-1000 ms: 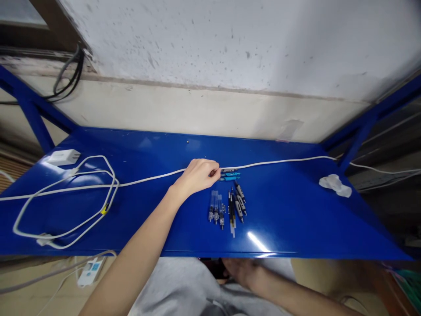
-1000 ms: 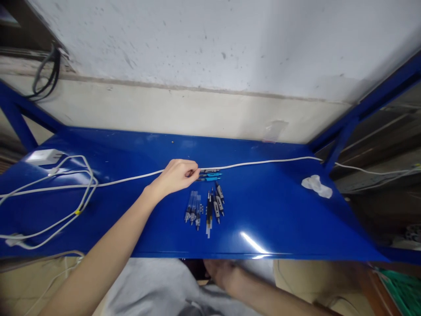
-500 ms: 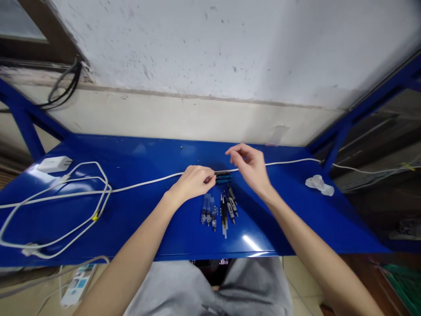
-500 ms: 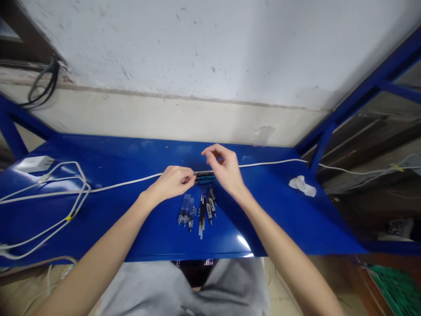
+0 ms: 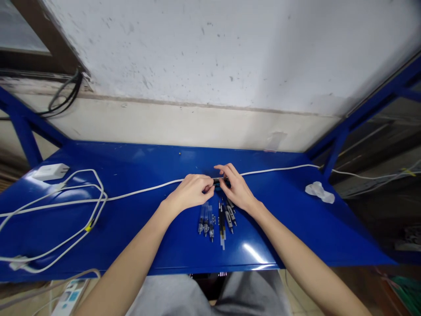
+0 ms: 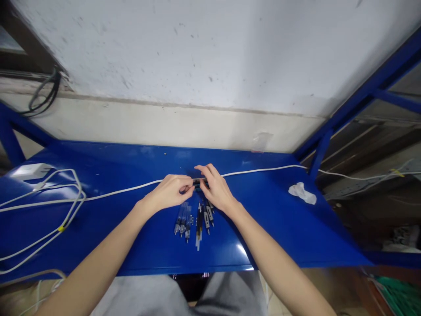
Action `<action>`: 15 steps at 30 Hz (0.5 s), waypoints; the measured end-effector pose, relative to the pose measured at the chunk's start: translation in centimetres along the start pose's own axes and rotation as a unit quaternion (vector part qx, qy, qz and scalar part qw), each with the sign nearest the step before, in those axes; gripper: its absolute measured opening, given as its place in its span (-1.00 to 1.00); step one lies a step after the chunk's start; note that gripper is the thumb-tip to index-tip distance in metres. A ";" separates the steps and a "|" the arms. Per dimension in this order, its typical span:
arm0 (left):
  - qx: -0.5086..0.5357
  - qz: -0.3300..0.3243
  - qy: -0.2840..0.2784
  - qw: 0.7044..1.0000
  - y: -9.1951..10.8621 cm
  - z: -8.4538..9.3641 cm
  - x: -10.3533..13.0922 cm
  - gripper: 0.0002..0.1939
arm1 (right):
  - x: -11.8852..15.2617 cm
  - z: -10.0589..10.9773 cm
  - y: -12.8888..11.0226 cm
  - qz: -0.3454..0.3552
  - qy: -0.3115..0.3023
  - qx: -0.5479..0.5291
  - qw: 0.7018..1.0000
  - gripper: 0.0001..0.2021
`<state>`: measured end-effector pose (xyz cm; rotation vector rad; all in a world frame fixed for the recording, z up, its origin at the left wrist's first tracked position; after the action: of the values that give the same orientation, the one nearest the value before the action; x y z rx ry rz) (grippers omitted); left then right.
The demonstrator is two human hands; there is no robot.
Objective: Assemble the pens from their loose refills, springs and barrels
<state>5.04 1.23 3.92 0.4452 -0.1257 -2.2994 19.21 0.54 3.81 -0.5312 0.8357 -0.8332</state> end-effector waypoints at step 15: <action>-0.004 0.003 -0.040 0.999 0.3 0.5 0.1 -0.78 | 0.2 -0.4 0.0 0.033 -0.057 0.020 0.998 -0.71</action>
<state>5.01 0.98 4.43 0.3478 -0.1578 -2.3111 18.98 0.34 3.48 -0.5088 0.7281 -0.7506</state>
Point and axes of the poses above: each hand's wrist, its own x-axis away from the middle knuckle, its own z-axis out of the back of the hand, y = z × x, the point moved 6 cm from there along -x, towards the middle knuckle, and after that the axes turned 10 degrees about -x, right-handed, at the moved point
